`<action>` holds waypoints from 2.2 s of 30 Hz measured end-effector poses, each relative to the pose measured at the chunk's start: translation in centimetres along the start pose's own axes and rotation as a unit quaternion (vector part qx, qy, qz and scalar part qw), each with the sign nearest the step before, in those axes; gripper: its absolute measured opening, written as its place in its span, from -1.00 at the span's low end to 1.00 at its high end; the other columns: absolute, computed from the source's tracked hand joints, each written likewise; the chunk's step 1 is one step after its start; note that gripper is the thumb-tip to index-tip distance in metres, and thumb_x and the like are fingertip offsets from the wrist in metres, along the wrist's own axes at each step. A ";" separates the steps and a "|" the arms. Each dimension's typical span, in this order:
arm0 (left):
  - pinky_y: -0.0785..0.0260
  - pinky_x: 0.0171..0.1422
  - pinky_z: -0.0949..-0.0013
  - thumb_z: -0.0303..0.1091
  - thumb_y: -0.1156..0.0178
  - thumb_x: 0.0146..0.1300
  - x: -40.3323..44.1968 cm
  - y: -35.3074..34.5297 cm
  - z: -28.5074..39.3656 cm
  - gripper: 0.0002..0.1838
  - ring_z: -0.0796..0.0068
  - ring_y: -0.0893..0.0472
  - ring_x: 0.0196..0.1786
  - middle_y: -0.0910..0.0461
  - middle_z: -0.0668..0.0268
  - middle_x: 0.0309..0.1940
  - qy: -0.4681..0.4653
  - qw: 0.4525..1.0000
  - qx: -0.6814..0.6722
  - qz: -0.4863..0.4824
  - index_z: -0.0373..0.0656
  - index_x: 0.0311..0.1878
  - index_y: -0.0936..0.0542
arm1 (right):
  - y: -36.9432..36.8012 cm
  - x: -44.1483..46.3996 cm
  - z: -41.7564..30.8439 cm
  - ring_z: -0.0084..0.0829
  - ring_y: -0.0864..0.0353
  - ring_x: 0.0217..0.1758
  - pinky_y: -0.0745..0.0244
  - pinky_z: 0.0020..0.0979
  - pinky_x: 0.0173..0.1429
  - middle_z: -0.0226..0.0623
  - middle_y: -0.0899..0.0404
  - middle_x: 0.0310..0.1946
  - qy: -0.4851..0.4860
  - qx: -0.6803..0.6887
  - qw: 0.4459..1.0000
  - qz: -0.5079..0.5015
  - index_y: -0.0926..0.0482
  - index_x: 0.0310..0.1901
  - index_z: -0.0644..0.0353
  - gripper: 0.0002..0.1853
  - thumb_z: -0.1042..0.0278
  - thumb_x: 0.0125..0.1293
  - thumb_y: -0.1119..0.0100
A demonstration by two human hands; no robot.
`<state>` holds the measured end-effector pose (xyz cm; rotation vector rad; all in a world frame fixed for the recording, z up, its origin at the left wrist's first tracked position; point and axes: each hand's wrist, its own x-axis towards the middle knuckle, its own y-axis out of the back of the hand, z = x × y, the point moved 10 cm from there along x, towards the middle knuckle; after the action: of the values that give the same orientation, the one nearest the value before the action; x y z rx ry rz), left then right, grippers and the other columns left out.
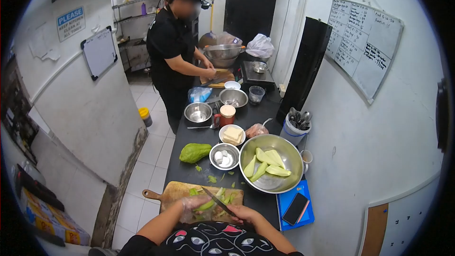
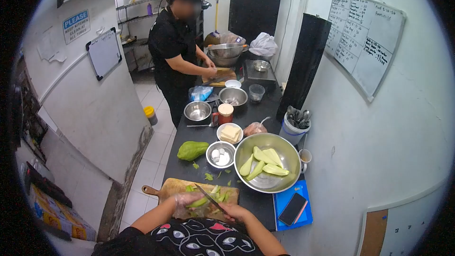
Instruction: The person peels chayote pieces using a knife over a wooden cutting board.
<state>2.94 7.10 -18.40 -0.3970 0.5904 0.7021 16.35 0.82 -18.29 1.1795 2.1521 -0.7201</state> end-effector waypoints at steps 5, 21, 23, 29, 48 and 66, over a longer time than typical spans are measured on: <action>-0.13 -0.61 0.56 0.06 0.10 0.38 -0.1 -0.3 0.0 -0.60 0.65 -0.35 -0.65 -0.46 0.46 -0.54 -0.006 0.999 -0.020 -0.031 -0.06 -0.01 -0.46 | 0.6 1.4 1.6 -0.68 -0.11 -0.79 -0.02 -0.59 -0.71 -0.53 -0.23 -0.75 -0.027 -0.005 1.000 0.010 -0.45 0.09 -0.09 -0.51 -0.22 0.40 0.26; -0.21 -0.68 0.60 0.11 0.07 0.36 0.8 -0.7 -2.3 -0.58 0.63 -0.38 -0.63 -0.47 0.38 -0.50 0.022 0.978 -0.205 -0.041 -0.08 -0.14 -0.46 | 1.3 0.8 -1.0 -0.56 -0.23 -0.80 -0.11 -0.47 -0.73 -0.41 -0.33 -0.75 0.050 -0.110 0.987 0.107 -0.50 -0.30 0.18 -0.40 -0.30 0.34 0.20; -0.21 -0.68 0.61 0.10 0.05 0.35 1.0 -0.4 -2.7 -0.59 0.63 -0.40 -0.62 -0.48 0.37 -0.49 0.008 0.977 -0.208 -0.046 -0.08 -0.15 -0.47 | 1.1 0.5 -1.5 -0.56 -0.24 -0.80 -0.12 -0.47 -0.72 -0.41 -0.33 -0.75 0.062 -0.131 0.983 0.110 -0.51 -0.32 0.17 -0.40 -0.29 0.34 0.20; -0.25 -0.61 0.60 0.06 -0.04 0.32 0.4 0.7 -3.4 -0.64 0.65 -0.49 -0.50 -0.55 0.39 -0.41 0.006 0.983 -0.181 0.008 -0.03 -0.12 -0.53 | 1.9 2.9 -0.1 -0.50 -0.28 -0.79 -0.25 -0.42 -0.69 -0.42 -0.35 -0.75 0.062 -0.188 0.971 0.135 -0.59 -0.01 0.04 -0.43 -0.26 0.36 0.21; -0.47 -0.29 0.35 0.15 0.06 0.32 -1.9 5.2 7.5 -0.60 0.30 -0.56 -0.30 -0.51 0.14 -0.24 -0.194 0.771 -0.599 0.098 0.09 0.02 -0.37 | 1.5 -6.3 -9.1 -0.30 -0.64 -0.46 -0.51 -0.35 -0.28 -0.04 -0.61 -0.14 0.287 -0.226 0.883 0.295 -0.50 0.14 -0.10 -0.57 0.06 0.24 -0.18; -0.55 -0.18 0.25 -0.16 0.03 0.30 -4.2 5.2 14.7 -0.81 0.29 -0.54 -0.27 -0.49 0.26 -0.34 -0.291 0.712 -0.636 0.058 -0.05 -0.22 -0.43 | -1.6 -11.2 -13.8 -0.09 -0.61 -0.45 -0.49 -0.24 -0.34 -0.08 -0.61 -0.44 0.345 -0.312 0.827 0.317 -0.50 0.14 -0.12 -0.48 0.00 0.12 -0.27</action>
<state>2.12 16.44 -5.27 -1.3602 -0.6039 1.2374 16.81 3.36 -0.67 1.7588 2.0024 0.7675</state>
